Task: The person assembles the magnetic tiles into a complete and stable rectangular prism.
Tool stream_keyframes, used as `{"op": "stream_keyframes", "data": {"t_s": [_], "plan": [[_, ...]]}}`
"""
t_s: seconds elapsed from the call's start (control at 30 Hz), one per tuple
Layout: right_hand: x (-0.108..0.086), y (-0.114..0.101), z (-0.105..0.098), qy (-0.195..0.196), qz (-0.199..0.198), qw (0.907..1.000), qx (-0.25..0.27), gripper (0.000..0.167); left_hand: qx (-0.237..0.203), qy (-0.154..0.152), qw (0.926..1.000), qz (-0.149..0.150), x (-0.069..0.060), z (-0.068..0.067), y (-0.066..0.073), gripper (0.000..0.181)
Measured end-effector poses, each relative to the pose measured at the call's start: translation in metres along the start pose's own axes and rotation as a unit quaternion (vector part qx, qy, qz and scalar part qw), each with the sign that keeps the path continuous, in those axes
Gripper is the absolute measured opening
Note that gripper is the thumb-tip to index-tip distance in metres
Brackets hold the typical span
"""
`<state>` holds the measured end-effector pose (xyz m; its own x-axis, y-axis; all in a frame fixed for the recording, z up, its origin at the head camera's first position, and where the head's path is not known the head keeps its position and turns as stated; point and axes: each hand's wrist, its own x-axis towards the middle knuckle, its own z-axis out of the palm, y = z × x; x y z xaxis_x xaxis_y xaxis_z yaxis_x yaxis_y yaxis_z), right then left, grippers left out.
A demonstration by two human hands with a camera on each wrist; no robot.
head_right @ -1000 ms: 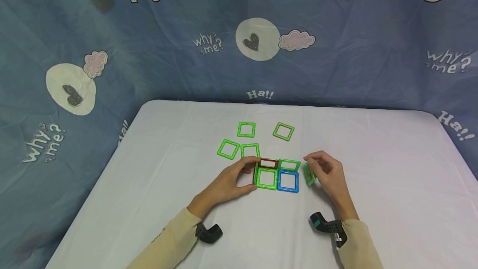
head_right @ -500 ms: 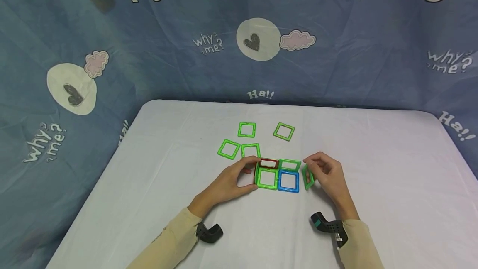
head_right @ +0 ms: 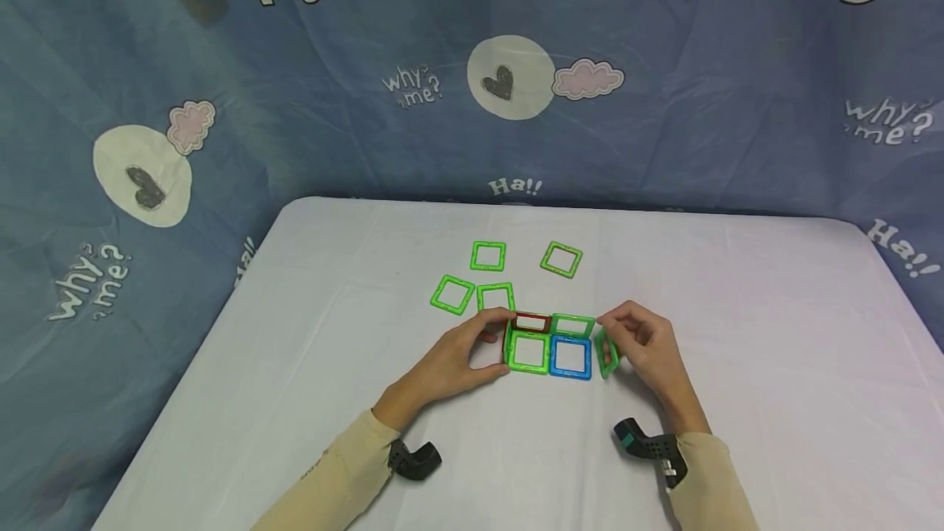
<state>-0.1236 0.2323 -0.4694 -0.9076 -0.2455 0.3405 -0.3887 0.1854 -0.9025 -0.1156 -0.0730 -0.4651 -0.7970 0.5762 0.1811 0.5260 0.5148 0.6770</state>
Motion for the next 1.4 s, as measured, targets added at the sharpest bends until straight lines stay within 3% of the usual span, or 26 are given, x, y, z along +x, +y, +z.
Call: {"op": "stream_keyframes", "data": {"t_s": [1.03,1.4], "plan": [[-0.0005,-0.0051,0.0013,-0.019,0.025,0.9992,0.025,0.008,0.000,0.003,1.0000,0.002,-0.0006,0.0001,0.0010,0.075],[-0.0007,-0.0047,0.0005,-0.025,0.051,0.9978,0.033,0.007,-0.007,-0.002,1.0000,-0.004,-0.0001,0.0009,0.0002,0.075]]}}
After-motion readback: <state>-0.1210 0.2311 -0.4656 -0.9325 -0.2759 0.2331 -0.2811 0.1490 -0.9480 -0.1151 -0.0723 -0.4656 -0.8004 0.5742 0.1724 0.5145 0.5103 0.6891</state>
